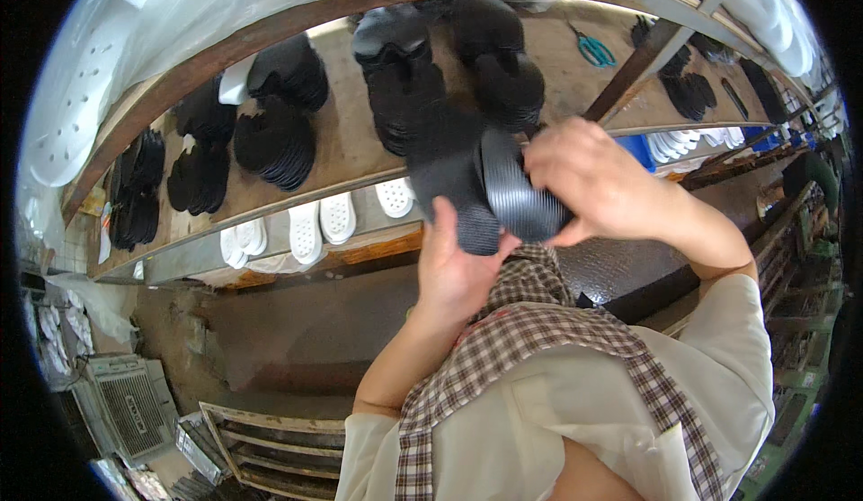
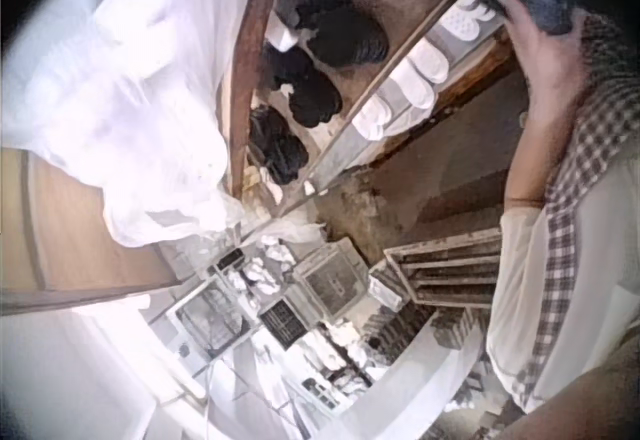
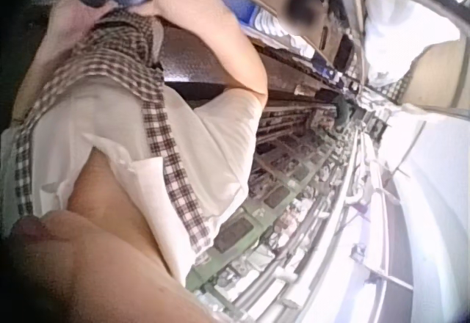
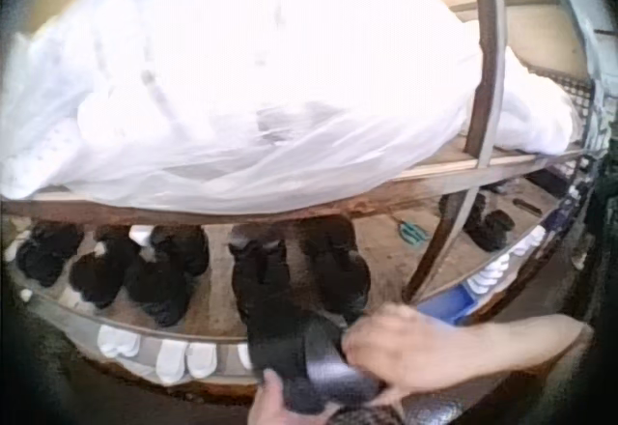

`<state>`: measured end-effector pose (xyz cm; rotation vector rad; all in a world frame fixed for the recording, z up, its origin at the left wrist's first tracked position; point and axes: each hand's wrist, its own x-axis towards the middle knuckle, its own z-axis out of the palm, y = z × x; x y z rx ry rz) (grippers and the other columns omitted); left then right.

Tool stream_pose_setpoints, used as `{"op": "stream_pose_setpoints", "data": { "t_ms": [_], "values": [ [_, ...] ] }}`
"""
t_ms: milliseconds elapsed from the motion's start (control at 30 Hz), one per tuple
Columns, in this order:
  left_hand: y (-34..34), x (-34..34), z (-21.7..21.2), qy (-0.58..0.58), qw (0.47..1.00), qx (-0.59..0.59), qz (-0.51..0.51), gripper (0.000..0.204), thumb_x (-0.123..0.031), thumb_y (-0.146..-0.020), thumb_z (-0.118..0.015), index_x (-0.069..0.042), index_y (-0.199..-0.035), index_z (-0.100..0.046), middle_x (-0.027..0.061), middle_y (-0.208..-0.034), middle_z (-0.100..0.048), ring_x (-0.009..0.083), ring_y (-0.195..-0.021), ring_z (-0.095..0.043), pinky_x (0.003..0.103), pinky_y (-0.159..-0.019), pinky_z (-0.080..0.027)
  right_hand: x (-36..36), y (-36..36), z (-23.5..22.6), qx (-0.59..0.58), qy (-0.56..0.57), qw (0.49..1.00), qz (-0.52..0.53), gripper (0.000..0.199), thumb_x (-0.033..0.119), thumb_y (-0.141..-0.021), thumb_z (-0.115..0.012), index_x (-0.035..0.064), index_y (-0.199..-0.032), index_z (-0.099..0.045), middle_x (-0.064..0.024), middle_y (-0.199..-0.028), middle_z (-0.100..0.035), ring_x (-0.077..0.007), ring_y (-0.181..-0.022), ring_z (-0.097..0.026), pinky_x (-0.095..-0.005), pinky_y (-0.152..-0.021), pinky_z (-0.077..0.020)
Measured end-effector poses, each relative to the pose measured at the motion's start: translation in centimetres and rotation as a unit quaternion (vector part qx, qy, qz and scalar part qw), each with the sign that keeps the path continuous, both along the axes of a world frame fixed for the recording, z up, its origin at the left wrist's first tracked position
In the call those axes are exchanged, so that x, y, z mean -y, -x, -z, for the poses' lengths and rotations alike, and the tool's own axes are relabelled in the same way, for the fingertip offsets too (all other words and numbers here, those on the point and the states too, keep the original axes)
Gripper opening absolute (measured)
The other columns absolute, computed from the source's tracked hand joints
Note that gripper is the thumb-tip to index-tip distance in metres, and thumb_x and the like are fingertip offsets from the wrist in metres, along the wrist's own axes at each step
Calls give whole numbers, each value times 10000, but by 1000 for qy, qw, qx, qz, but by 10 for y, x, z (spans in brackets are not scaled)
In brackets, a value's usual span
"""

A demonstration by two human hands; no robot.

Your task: The person repeatedly picks up black slipper soles and upper parts from a shelf, aligns and presses them together, and places the assembled slippers back on the shelf. The process is repeated multiple times with different pairs.

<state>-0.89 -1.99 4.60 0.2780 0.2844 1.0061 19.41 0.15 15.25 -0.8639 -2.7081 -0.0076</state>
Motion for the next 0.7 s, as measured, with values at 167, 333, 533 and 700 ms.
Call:
{"op": "stream_pose_setpoints", "data": {
  "t_ms": [167, 333, 533, 700],
  "values": [
    [15, 10, -1, -15, 995, -60, -78, 610, -549, -982, -284, -100, -1379, -399, 99, -1323, -514, 287, -1168, -525, 498, -983, -430, -63, -37, 1, -74, -81, 980, 167, 631, 303, -541, -852, 15, -1002, -531, -168, -1117, -559, -362, -1104, -521, -425, -942, -419],
    [25, 9, 4, -22, 992, -90, -90, 591, -533, -988, -285, -89, -1353, -422, 109, -1293, -536, 285, -1134, -550, 500, -959, -452, -126, -54, 55, 3, 13, 987, 161, 709, 367, -590, -838, -11, -1101, -523, -184, -1162, -535, -371, -1134, -496, -414, -965, -414],
    [29, 6, 7, -39, 991, -98, -87, 550, -486, -1003, -290, -78, -1350, -413, 124, -1309, -524, 305, -1151, -554, 479, -880, -512, -120, -55, 60, -40, -16, 991, 125, 839, 448, -602, -807, -15, -1225, -490, -191, -1264, -510, -365, -1188, -480, -419, -999, -401],
    [5, -6, -6, -93, 990, -65, -82, 457, -349, -1010, -383, -111, -1393, -307, 135, -1313, -494, 328, -1129, -566, 513, -830, -552, -50, -18, 40, -408, 401, 802, 175, 620, 381, -869, -662, -6, -1310, -462, -154, -1169, -595, -212, -1060, -590, -359, -891, -481]
  ]
}}
